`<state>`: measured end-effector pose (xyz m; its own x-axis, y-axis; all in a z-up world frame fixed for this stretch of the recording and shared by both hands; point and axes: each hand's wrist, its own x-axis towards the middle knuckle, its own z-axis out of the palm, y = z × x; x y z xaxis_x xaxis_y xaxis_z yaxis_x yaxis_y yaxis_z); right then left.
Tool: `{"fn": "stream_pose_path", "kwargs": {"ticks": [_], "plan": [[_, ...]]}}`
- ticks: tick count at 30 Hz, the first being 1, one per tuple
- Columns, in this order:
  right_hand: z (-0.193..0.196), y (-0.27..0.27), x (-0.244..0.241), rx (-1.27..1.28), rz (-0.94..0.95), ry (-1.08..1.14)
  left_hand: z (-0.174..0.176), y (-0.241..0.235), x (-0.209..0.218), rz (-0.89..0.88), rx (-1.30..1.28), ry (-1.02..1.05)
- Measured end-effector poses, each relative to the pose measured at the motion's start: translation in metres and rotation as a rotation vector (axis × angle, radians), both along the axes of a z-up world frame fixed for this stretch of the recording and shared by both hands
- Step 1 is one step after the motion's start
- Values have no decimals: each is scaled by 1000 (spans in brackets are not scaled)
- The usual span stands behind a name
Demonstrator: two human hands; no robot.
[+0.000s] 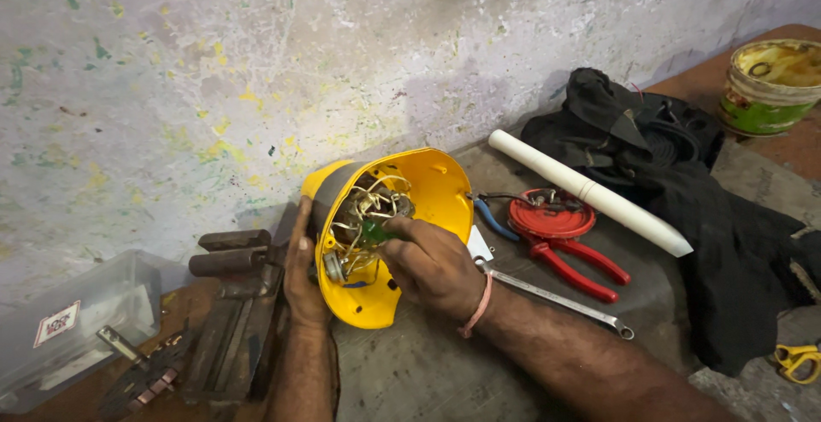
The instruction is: The person repairs a yellow fan motor assembly by using a screwdriver to tighten components inside the housing, handling a white plastic capacitor, and connecting wires.
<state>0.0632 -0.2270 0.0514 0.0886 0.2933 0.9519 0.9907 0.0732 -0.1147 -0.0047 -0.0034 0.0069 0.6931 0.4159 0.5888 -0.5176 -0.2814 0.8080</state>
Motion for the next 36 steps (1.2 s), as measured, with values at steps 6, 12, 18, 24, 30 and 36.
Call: {"fn": "stream_pose_path", "kwargs": {"ticks": [6,12,18,24,30,36], "plan": [[7,-3,-4,-46,5,19,2,0,1,-1,16,-4],[14,-10,-2,-245,23,-203,1,3,1,-16,-6,-8],[14,7,-15,-268,-280,207,-9,10,4,4,13,-45],[43,-2,-27,2,-108,-53,-15,15,9,-31,-3,-84],[32,1,-16,-477,-382,168,-16,15,8,-1,2,-65],[30,-7,-21,-414,-265,37,-18,18,11,-20,-21,-74]]}}
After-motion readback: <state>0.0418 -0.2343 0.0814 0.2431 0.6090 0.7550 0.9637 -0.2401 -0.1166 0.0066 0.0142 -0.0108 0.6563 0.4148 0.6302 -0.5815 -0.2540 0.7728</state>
